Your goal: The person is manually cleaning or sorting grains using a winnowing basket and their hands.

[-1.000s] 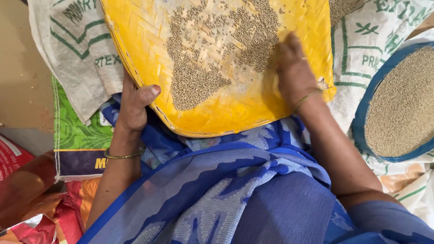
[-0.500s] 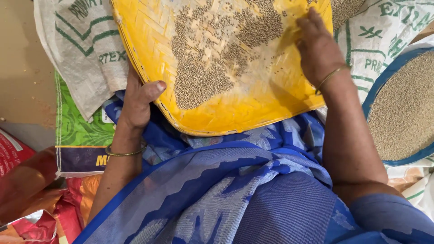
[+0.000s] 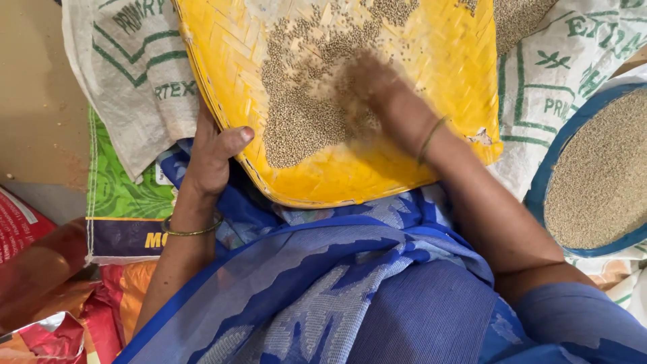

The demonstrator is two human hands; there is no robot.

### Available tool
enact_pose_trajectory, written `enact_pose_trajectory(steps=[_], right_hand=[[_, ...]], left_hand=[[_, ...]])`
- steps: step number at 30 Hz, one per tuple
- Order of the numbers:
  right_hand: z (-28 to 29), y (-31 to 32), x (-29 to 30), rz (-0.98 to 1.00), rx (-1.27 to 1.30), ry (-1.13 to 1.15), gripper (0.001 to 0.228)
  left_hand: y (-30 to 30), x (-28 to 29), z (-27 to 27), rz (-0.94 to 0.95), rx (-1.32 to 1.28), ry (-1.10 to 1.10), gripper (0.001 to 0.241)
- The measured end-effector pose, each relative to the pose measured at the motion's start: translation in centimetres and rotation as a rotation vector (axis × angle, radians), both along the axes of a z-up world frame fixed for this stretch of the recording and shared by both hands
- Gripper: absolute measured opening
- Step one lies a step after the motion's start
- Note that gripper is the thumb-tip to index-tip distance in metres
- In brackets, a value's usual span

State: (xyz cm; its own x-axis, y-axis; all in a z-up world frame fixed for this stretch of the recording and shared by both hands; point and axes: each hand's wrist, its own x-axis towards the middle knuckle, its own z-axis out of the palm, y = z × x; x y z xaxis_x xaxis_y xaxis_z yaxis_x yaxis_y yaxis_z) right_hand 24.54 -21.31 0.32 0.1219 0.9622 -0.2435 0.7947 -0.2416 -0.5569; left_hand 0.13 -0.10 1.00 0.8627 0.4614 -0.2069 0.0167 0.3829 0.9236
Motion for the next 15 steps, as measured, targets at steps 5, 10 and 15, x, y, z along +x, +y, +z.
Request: enact_pose_trajectory(steps=[5,10,15], right_hand=[[1.3,0.6,6.0,-0.500,0.027,-0.096,0.068],[-6.6,1.9,-0.2,-0.027,0.145,-0.248,0.069],[1.2,4.5,-3.1,0.145,0.111,0.127,0.076]], left_hand=[[-0.1,0.0,-0.1,-0.005,0.009,-0.010,0.102],[-0.1,0.0,-0.1,0.007,-0.004,-0.008,0.105],[-0.1,0.0,0.0,0.011,0.024,0.038,0.105]])
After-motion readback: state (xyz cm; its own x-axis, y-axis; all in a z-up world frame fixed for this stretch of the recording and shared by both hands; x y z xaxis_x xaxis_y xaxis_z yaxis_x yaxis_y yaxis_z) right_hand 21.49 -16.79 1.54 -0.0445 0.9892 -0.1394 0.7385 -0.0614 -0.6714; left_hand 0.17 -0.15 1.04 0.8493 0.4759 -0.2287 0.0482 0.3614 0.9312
